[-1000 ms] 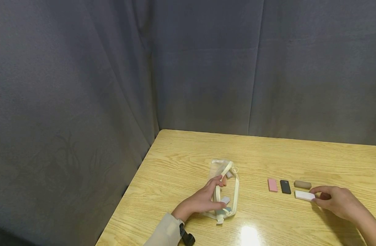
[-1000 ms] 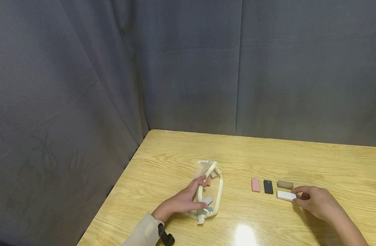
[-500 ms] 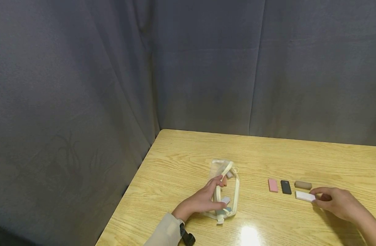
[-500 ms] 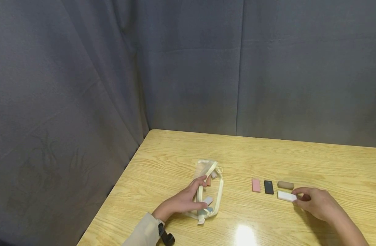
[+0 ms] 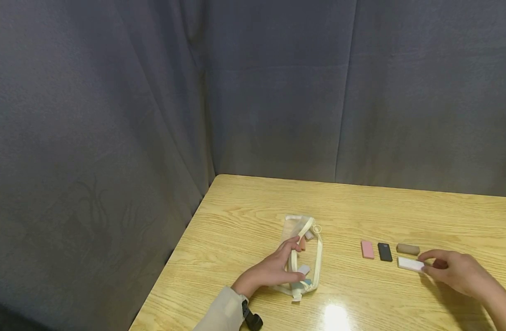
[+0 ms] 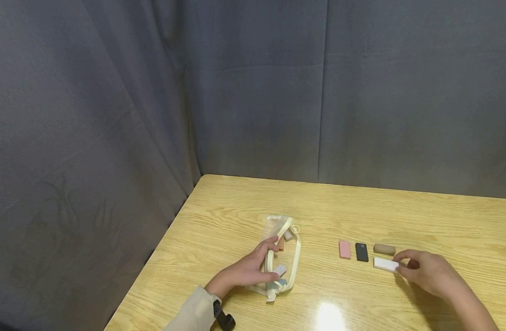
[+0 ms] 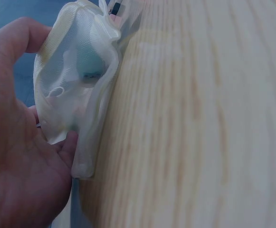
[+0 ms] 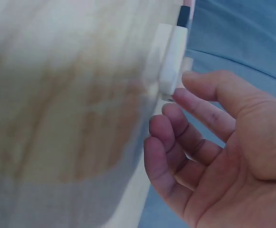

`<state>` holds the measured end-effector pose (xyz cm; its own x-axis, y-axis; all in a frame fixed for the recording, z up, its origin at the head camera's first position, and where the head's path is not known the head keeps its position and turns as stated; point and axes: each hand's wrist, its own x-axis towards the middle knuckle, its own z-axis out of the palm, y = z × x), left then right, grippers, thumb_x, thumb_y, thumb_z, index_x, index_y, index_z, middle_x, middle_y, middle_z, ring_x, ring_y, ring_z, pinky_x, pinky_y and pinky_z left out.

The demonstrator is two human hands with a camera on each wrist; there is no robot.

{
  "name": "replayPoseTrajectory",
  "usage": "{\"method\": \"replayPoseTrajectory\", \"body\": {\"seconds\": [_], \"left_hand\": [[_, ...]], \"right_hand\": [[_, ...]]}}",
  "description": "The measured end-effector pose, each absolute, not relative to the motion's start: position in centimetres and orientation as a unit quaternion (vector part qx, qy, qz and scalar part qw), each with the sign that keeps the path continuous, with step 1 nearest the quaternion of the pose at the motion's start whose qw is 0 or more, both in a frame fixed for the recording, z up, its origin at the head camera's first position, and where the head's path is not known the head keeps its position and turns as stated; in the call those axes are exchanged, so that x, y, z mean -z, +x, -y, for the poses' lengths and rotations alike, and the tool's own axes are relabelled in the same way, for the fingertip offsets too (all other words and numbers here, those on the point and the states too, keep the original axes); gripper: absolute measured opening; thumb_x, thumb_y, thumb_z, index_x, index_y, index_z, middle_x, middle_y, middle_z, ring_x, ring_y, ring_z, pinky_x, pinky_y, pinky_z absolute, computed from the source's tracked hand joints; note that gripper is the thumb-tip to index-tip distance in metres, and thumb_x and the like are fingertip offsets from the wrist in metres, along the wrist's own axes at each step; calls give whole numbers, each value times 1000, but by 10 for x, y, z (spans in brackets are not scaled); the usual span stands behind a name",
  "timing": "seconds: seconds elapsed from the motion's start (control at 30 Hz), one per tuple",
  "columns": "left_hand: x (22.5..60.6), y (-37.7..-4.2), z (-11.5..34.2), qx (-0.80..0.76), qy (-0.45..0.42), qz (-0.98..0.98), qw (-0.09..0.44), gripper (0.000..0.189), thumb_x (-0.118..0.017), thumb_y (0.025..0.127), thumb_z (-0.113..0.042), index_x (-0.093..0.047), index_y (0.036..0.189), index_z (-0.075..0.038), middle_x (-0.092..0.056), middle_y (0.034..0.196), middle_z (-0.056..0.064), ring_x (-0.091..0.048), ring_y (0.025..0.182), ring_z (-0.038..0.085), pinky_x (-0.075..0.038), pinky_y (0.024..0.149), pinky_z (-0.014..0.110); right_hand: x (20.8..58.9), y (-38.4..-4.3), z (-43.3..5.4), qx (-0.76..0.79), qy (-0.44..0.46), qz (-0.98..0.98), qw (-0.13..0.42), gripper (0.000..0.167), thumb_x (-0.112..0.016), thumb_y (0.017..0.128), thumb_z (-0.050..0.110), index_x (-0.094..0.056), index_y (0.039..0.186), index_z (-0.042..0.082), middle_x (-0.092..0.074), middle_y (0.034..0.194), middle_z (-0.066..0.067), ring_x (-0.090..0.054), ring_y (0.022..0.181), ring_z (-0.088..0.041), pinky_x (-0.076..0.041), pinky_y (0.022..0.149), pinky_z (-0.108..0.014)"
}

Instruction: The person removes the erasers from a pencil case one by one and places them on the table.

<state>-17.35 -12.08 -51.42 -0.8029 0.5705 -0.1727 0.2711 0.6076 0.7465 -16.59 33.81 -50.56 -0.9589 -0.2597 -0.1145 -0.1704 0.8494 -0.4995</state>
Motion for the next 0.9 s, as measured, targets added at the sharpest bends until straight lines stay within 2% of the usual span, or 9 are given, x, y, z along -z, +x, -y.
{"method": "replayPoseTrajectory", "body": {"seconds": [0.07,0.2,0.37,0.63,0.7,0.8,0.9], "left_hand": [[515,-174,121,-374,240,-873,203,59,-65,89,-49,-38,135,-25,-8,167,-18,-23,151,27,-38,112,52],[514,-174,121,-374,242,-872,204,59,-65,89,-49,-38,135,-25,-7,167,-17,-23,152,27,-37,112,52],[515,-175,121,-373,248,-871,202,59,-65,89,-49,-37,135,-24,-7,168,-16,-22,152,28,-37,112,53],[516,-175,121,-372,246,-872,204,60,-64,89,-49,-37,137,-25,-6,168,-17,-21,152,28,-36,112,54],[516,-175,121,-371,246,-872,204,61,-63,88,-50,-37,137,-25,-6,168,-16,-21,153,29,-36,112,55],[516,-175,121,-371,243,-873,204,60,-64,88,-50,-37,137,-26,-6,168,-18,-21,152,28,-37,112,55],[516,-175,120,-371,239,-874,204,60,-65,88,-50,-37,136,-26,-6,167,-19,-22,152,28,-37,112,54]], "right_hand": [[501,-166,-337,242,-110,-960,88,37,-67,98,27,-66,122,0,-65,88,-1,-50,70,-14,-41,57,-27],[492,-168,-333,235,-108,-962,87,40,-69,97,30,-67,122,-1,-69,92,-8,-60,79,-24,-51,63,-40],[482,-169,-326,244,-113,-961,67,30,-70,95,24,-70,117,3,-72,94,-15,-66,86,-34,-53,68,-50],[474,-167,-314,247,-129,-960,35,25,-72,94,19,-73,115,6,-72,91,-6,-62,80,-20,-51,65,-39],[471,-167,-311,252,-133,-958,34,25,-72,94,20,-73,115,7,-73,95,-11,-66,86,-27,-54,69,-46],[469,-166,-307,262,-141,-954,35,25,-72,95,21,-73,117,8,-73,101,-16,-68,92,-33,-55,73,-49],[467,-166,-302,270,-144,-951,40,27,-72,95,22,-72,118,9,-73,107,-19,-68,97,-32,-56,73,-42]]}}
